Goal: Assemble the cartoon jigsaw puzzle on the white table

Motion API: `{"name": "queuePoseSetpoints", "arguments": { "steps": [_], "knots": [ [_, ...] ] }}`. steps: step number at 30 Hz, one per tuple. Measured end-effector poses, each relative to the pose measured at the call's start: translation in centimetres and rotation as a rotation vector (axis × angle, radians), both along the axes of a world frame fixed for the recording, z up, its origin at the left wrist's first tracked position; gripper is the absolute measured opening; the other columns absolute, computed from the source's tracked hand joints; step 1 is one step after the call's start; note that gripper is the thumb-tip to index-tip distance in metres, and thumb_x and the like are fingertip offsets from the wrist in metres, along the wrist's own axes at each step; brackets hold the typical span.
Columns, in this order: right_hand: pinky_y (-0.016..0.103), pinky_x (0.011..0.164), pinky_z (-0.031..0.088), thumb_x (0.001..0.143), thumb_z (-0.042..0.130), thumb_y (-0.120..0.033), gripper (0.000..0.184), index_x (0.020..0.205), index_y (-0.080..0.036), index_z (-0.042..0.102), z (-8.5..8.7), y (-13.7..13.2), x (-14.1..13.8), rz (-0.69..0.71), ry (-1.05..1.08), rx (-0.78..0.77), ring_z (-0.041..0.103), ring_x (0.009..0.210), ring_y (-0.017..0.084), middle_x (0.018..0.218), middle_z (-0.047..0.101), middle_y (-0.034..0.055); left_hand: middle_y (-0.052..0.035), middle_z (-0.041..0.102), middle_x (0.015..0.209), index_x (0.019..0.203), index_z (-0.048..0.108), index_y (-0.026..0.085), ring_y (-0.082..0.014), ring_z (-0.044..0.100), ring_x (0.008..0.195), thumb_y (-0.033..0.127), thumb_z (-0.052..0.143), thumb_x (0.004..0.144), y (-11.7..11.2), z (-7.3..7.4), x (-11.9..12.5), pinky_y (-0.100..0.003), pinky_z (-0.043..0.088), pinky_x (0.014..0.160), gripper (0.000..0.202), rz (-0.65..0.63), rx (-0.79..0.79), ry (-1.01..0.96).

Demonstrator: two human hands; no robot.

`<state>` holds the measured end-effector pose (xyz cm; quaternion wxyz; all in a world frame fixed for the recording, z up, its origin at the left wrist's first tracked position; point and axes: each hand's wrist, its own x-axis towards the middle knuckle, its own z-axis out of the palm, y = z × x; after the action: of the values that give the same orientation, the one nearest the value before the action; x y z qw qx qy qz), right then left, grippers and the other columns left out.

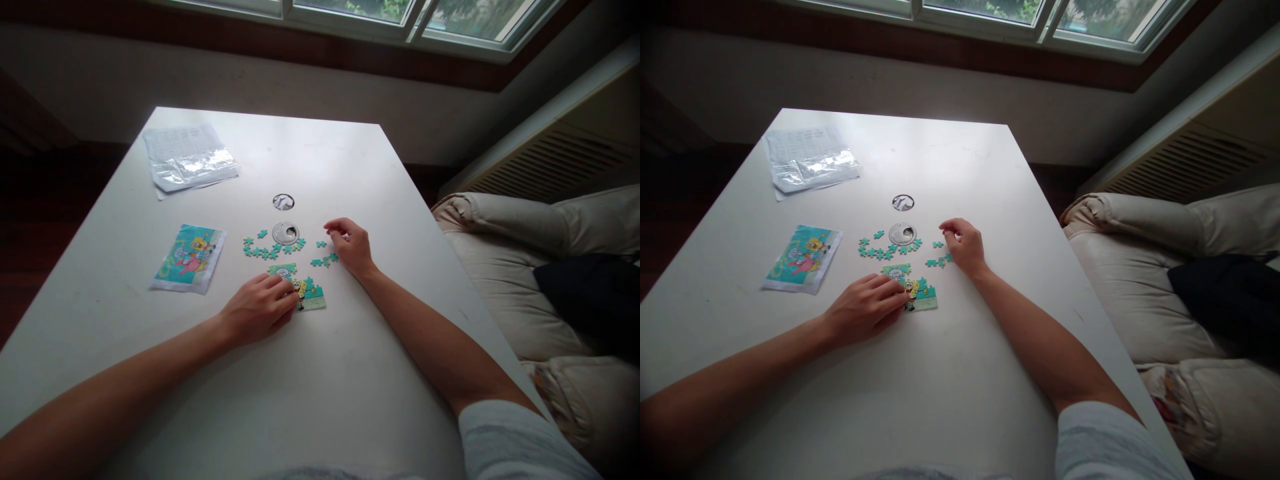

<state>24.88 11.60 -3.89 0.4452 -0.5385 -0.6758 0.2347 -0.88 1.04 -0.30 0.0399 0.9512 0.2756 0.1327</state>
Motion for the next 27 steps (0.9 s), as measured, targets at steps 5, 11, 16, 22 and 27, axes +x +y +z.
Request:
{"name": "queuePoseSetpoints", "arguments": {
  "steps": [5,11,16,22,27],
  "knots": [
    [0.032,0.076,0.051,0.085,0.052,-0.017,0.024,0.093,-0.022,0.073,0.04,-0.04,-0.02,0.009,0.002,0.003,0.067,0.085,0.018,0.090,0.073,0.0021,-0.0071,0.066,0.106,0.115,0.064,0.020,-0.0211,0.058,0.094,0.024,0.045,0.100,0.01,-0.07,-0.04,-0.036,0.044,0.080,0.024,0.002,-0.017,0.015],
    [0.032,0.075,0.051,0.085,0.051,-0.019,0.024,0.093,-0.021,0.073,0.01,-0.06,-0.11,0.000,0.002,-0.003,0.066,0.083,0.018,0.090,0.073,0.0024,-0.0076,0.065,0.108,0.116,0.064,0.021,-0.0209,0.058,0.093,0.024,0.047,0.099,0.02,-0.03,0.00,-0.036,0.045,0.079,0.024,0.003,-0.013,0.019],
    [0.032,0.075,0.051,0.085,0.051,-0.018,0.023,0.093,-0.021,0.073,0.07,-0.10,-0.11,0.008,-0.002,0.003,0.066,0.083,0.018,0.089,0.073,0.0022,-0.0077,0.066,0.107,0.116,0.064,0.021,-0.0208,0.058,0.093,0.024,0.046,0.099,0.00,-0.03,0.02,-0.036,0.044,0.079,0.024,0.004,-0.005,0.010],
    [0.031,0.075,0.050,0.084,0.051,-0.018,0.024,0.093,-0.022,0.073,0.05,-0.07,-0.09,0.011,-0.006,0.002,0.066,0.082,0.018,0.089,0.073,0.0021,-0.0075,0.065,0.109,0.115,0.064,0.021,-0.0213,0.058,0.094,0.024,0.046,0.100,0.05,-0.07,-0.02,-0.036,0.044,0.081,0.023,0.004,-0.016,0.020],
    [0.031,0.074,0.050,0.085,0.051,-0.018,0.024,0.093,-0.022,0.073,0.00,-0.09,-0.14,0.007,-0.006,-0.001,0.065,0.082,0.018,0.089,0.073,0.0021,-0.0072,0.065,0.109,0.114,0.064,0.020,-0.0211,0.058,0.093,0.024,0.047,0.099,0.06,-0.03,0.00,-0.036,0.044,0.080,0.023,0.004,-0.021,0.023]
  ]
}}
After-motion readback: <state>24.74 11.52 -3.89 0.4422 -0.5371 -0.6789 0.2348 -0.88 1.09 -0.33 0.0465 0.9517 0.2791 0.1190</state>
